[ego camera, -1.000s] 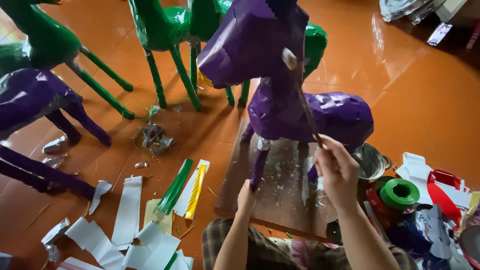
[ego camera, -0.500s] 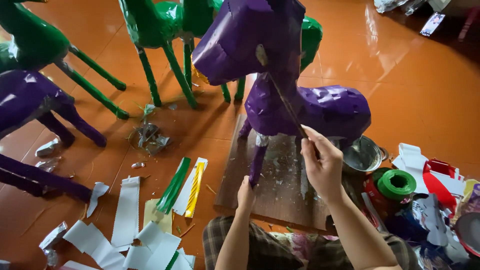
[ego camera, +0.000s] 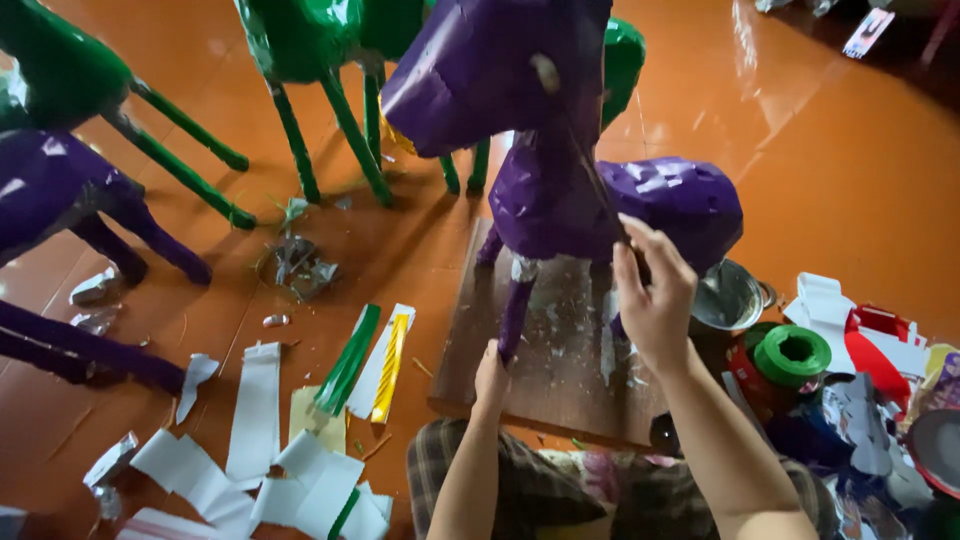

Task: Decorating a horse-shaped craft by applying decorative stickers and a yellow paper fringe

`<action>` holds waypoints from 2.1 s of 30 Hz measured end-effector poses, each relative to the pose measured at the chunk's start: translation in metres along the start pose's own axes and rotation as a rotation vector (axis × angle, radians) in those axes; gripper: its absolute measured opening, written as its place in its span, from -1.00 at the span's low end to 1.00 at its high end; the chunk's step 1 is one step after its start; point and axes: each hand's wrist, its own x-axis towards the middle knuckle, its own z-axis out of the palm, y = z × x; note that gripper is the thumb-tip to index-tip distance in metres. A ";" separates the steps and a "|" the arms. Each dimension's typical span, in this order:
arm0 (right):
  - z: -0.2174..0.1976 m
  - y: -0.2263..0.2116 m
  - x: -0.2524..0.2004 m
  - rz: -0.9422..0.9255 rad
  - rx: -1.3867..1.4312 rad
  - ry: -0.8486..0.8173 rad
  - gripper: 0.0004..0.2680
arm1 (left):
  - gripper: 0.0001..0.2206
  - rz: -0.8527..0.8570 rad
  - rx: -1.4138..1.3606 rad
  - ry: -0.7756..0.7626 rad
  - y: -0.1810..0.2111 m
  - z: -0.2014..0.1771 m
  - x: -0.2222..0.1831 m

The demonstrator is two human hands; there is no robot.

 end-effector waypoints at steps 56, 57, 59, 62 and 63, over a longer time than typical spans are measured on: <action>0.002 0.094 -0.181 0.752 -0.061 -0.131 -0.85 | -0.51 -0.024 -0.092 -0.059 0.000 -0.003 -0.004; -0.014 0.099 -0.183 0.831 -0.067 0.005 -0.84 | -0.51 -0.009 -0.095 -0.055 -0.001 -0.002 -0.004; -0.041 0.140 -0.200 0.849 -0.113 0.111 -0.84 | -0.52 -0.004 -0.126 -0.041 -0.004 0.001 -0.001; -0.070 0.149 -0.204 0.887 -0.199 0.238 -0.84 | -0.54 -0.020 -0.149 -0.040 0.001 -0.001 -0.006; -0.076 0.145 -0.199 0.897 -0.239 0.262 -0.84 | -0.55 -0.037 -0.146 -0.044 0.003 -0.003 -0.007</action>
